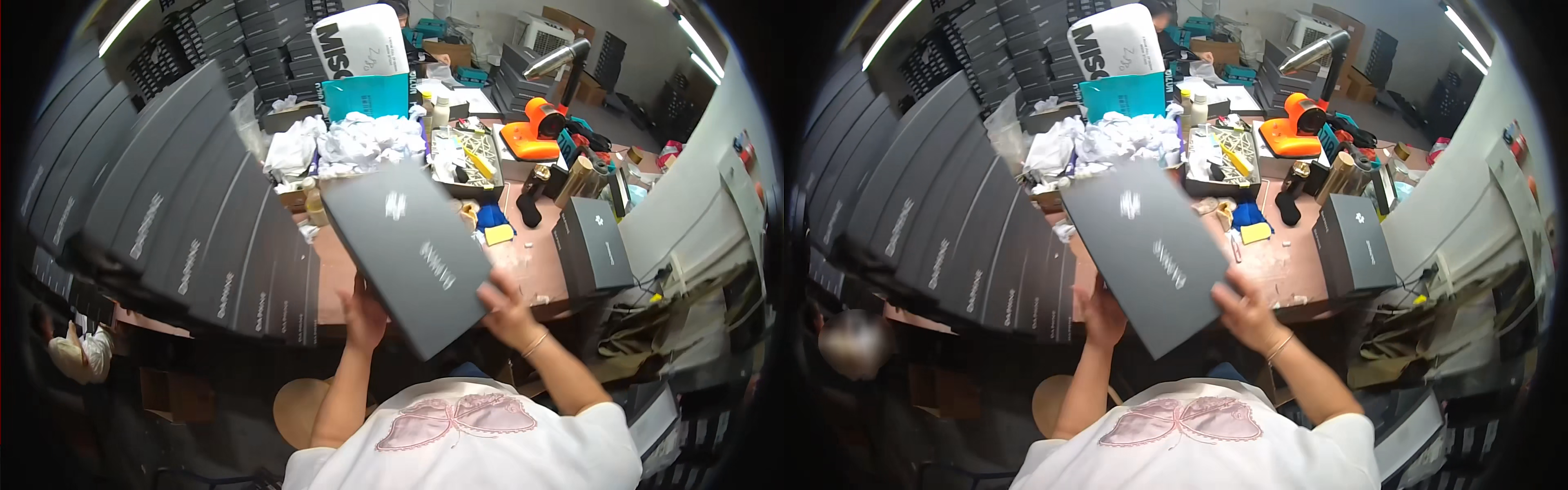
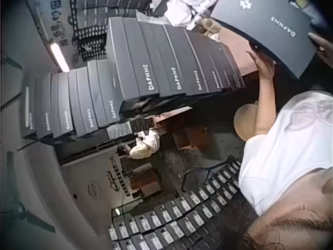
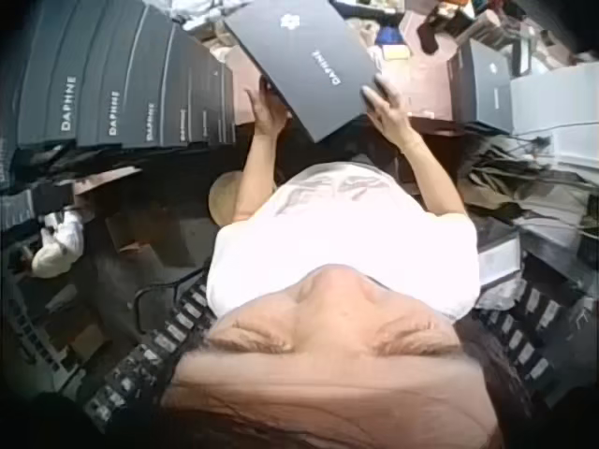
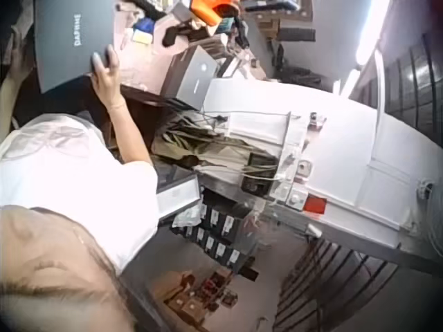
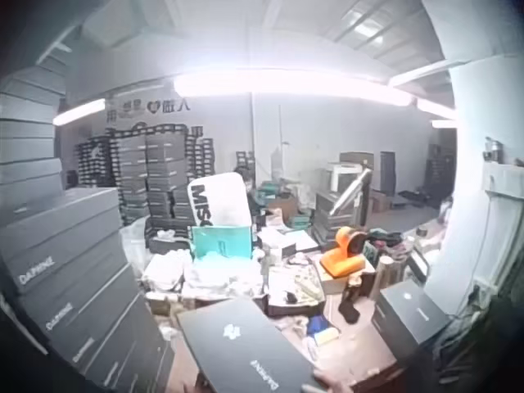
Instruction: Inspecting, cleaning, and packaging high-heeled shoes into branded boxes.
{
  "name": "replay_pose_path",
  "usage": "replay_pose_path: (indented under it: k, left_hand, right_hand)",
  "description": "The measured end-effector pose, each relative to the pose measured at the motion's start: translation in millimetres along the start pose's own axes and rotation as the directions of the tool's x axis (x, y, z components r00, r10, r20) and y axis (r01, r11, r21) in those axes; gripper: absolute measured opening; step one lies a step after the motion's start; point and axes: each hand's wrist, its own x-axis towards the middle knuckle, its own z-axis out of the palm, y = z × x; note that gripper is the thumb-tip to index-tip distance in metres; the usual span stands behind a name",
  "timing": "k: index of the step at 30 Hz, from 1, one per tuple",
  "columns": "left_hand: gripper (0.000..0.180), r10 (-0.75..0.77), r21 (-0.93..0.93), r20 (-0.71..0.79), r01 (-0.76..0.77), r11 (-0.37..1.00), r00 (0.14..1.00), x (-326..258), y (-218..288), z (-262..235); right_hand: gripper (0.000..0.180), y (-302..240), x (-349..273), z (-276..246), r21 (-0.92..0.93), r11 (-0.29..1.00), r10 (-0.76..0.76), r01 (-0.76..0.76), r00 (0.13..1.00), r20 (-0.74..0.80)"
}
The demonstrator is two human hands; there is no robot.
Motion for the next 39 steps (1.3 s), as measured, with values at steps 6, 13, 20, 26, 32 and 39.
replay_pose_path:
  k: [6,13,20,26,32,39]
  left_hand:
    - [0.060,-0.083,0.576,-0.628,0.534,0.619,0.774,48.8,-149.4,-154.0]
    - [0.041,-0.454,-0.089,-0.637,0.526,0.846,0.622,94.4,-116.1,-90.8]
    - [0.048,0.048,0.810,-0.435,0.367,0.457,0.899,83.2,-47.3,-119.1]
    - [0.064,0.146,0.806,-0.569,0.514,0.294,0.809,89.1,45.9,-150.4]
    - [0.061,-0.166,0.981,0.194,-0.192,0.027,0.967,153.0,-53.8,-51.2]
    - [0.040,-0.519,0.933,0.146,-0.292,-0.211,0.842,183.7,-137.4,-92.7]
  right_hand:
    - [0.062,79.1,-49.5,116.3,0.332,0.798,0.354,-0.502,0.838,0.416]
    - [0.047,171.3,7.3,129.3,0.327,-0.237,0.480,-0.915,0.182,0.858]
    - [0.043,76.5,112.8,103.8,0.664,-0.274,0.588,-0.696,0.425,0.688]
    - [0.070,46.9,100.8,155.7,0.383,0.836,0.179,-0.393,0.855,0.487]
    - [0.049,166.7,94.6,161.5,-0.344,0.878,0.463,-0.333,0.772,0.435]
    - [0.026,125.6,67.1,164.6,0.440,0.791,-0.013,-0.426,0.707,0.707]
